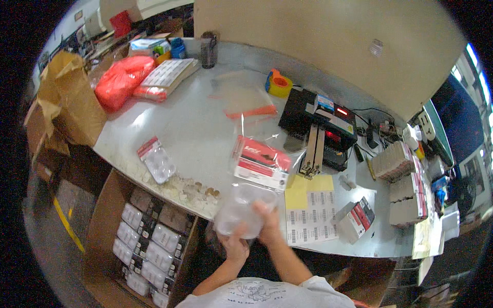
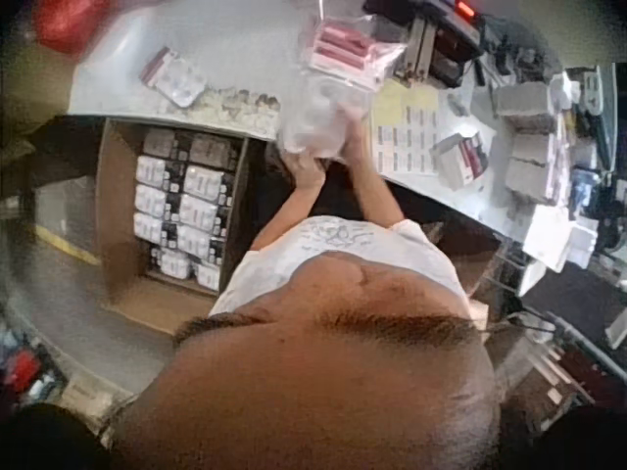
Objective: The person packs white plastic mixing palettes into clear plastic bags with red Artix labels. They retrieve palettes from a cardboard box, insert them into bags, seal the bags, and stack the finished packages on the table.
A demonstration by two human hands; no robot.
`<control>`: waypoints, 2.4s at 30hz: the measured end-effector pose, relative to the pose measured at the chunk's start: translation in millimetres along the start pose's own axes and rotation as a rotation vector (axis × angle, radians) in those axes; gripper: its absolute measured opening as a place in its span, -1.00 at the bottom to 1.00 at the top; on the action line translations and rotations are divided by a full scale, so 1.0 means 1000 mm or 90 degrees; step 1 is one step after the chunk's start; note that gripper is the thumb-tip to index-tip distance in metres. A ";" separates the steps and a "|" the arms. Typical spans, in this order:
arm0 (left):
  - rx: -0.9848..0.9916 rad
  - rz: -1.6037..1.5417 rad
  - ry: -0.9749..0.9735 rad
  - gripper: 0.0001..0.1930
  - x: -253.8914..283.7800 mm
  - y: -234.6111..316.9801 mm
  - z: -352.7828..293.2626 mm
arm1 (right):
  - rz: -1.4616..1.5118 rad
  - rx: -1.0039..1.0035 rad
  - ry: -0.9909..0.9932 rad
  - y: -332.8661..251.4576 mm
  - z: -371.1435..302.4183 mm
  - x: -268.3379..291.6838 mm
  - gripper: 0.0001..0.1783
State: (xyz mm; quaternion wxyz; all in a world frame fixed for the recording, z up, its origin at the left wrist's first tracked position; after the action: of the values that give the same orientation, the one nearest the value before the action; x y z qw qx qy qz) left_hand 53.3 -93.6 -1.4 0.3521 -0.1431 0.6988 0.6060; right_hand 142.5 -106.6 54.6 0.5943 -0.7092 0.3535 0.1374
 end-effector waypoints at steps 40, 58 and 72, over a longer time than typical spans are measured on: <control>0.297 0.846 -0.253 -0.87 0.043 0.077 -0.008 | -0.815 0.258 -0.154 0.043 -0.042 0.009 -0.60; 0.429 0.717 -0.272 -0.87 0.055 0.081 -0.002 | -0.911 -0.043 0.351 0.012 -0.241 0.219 -0.58; -0.640 1.160 -0.794 -0.49 0.045 0.065 0.006 | -1.280 0.515 -0.191 -0.023 -0.092 0.116 -0.70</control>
State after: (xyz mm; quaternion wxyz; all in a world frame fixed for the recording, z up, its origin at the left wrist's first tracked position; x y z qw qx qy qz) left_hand -17.5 -63.3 16.9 -0.0224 0.5967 -0.0593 0.8000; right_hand 219.3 -231.1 23.6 0.6610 -0.4019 -0.4442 -0.4519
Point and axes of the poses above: each hand's wrist, its own z-axis towards the middle knuckle, its own x-axis out of the back of the hand, y = z × x, the point moved 2 cm from there along z, towards the middle knuckle, and after that the axes turned 15 degrees about -y, right-handed, at the moved point
